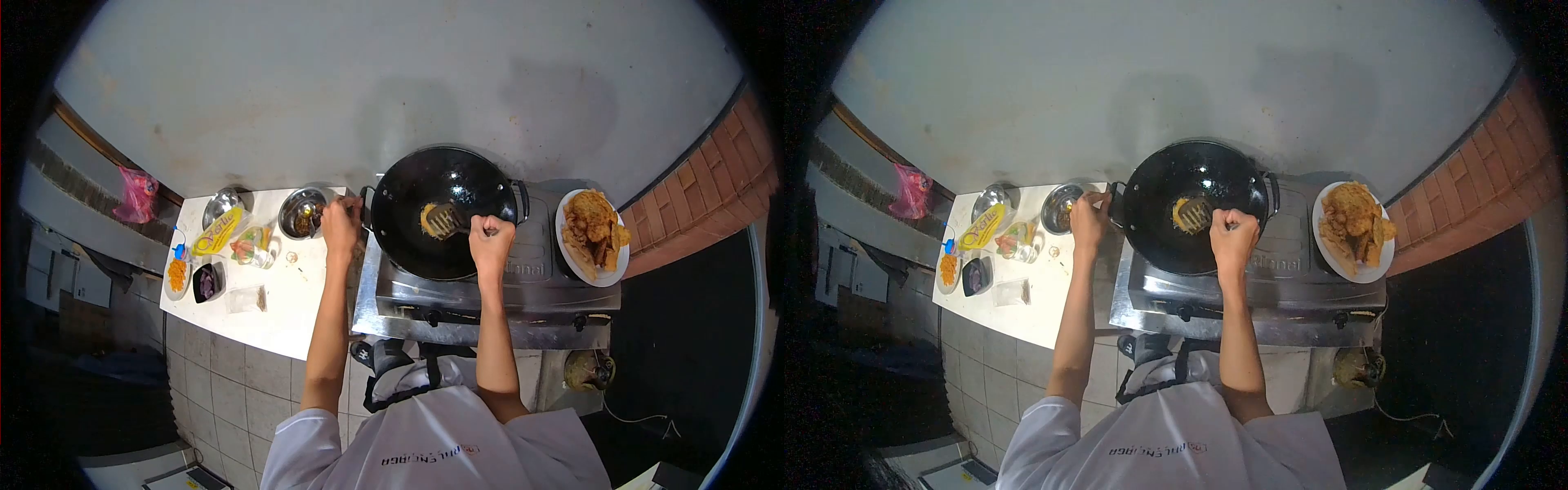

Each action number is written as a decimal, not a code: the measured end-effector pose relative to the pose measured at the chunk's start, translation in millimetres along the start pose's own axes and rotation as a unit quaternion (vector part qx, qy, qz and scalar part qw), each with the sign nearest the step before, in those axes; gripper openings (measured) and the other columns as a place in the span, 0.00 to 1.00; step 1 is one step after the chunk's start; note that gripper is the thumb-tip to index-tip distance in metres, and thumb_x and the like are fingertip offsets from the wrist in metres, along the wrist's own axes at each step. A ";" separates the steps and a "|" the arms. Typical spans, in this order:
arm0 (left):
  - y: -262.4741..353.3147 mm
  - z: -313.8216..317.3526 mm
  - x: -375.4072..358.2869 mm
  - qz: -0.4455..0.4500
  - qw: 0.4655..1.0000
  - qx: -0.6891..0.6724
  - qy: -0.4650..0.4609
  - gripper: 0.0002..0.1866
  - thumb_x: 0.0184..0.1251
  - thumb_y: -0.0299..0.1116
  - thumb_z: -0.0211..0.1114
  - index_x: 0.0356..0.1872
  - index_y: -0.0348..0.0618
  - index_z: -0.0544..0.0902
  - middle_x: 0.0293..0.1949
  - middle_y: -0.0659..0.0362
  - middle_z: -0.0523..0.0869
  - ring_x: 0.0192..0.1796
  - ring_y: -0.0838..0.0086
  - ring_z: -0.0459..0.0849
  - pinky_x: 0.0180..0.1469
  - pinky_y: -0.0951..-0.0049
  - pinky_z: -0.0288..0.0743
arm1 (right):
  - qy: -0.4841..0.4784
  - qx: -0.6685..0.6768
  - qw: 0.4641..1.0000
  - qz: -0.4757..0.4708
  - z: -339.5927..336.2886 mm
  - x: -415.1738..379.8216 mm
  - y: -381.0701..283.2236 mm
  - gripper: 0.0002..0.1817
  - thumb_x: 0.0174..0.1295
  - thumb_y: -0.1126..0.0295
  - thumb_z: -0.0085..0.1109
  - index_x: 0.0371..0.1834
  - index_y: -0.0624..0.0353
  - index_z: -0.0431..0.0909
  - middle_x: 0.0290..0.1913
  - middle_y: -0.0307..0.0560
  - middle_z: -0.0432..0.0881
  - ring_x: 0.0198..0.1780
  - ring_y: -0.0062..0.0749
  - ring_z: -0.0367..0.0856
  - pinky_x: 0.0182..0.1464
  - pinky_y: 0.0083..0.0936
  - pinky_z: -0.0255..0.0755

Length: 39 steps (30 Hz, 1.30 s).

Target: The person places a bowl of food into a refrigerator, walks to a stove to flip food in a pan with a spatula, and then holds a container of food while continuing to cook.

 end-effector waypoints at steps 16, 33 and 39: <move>2.3 -5.2 2.4 -0.006 1.000 -0.016 -0.020 0.07 0.58 0.31 0.66 0.33 0.37 0.87 0.33 0.48 0.85 0.35 0.50 0.83 0.39 0.58 0.75 | 0.017 -0.004 1.000 0.006 1.9 -0.9 2.3 0.14 0.50 0.75 0.56 0.13 0.72 0.66 0.11 0.57 0.63 0.14 0.26 0.58 0.22 0.32 0.59; -11.5 -3.8 3.4 -0.028 0.997 -0.057 -0.046 0.09 0.58 0.36 0.68 0.33 0.40 0.86 0.31 0.49 0.86 0.36 0.54 0.85 0.40 0.60 0.76 | 0.082 -0.050 0.995 0.024 16.1 -18.9 -10.8 0.15 0.50 0.72 0.58 0.13 0.71 0.68 0.11 0.54 0.65 0.15 0.24 0.61 0.24 0.31 0.60; -11.9 -1.4 2.3 -0.037 0.998 -0.053 -0.023 0.10 0.58 0.39 0.68 0.33 0.44 0.88 0.31 0.50 0.87 0.36 0.54 0.85 0.40 0.59 0.77 | 0.099 -0.052 0.993 0.048 19.3 -29.3 -11.9 0.14 0.49 0.72 0.58 0.13 0.71 0.70 0.12 0.55 0.69 0.15 0.36 0.68 0.26 0.33 0.63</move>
Point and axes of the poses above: each hand's wrist, its own x-axis towards the middle knuckle, its own z-axis out of the palm, y = z × x, the point moved 1 cm from there along x, towards the middle knuckle
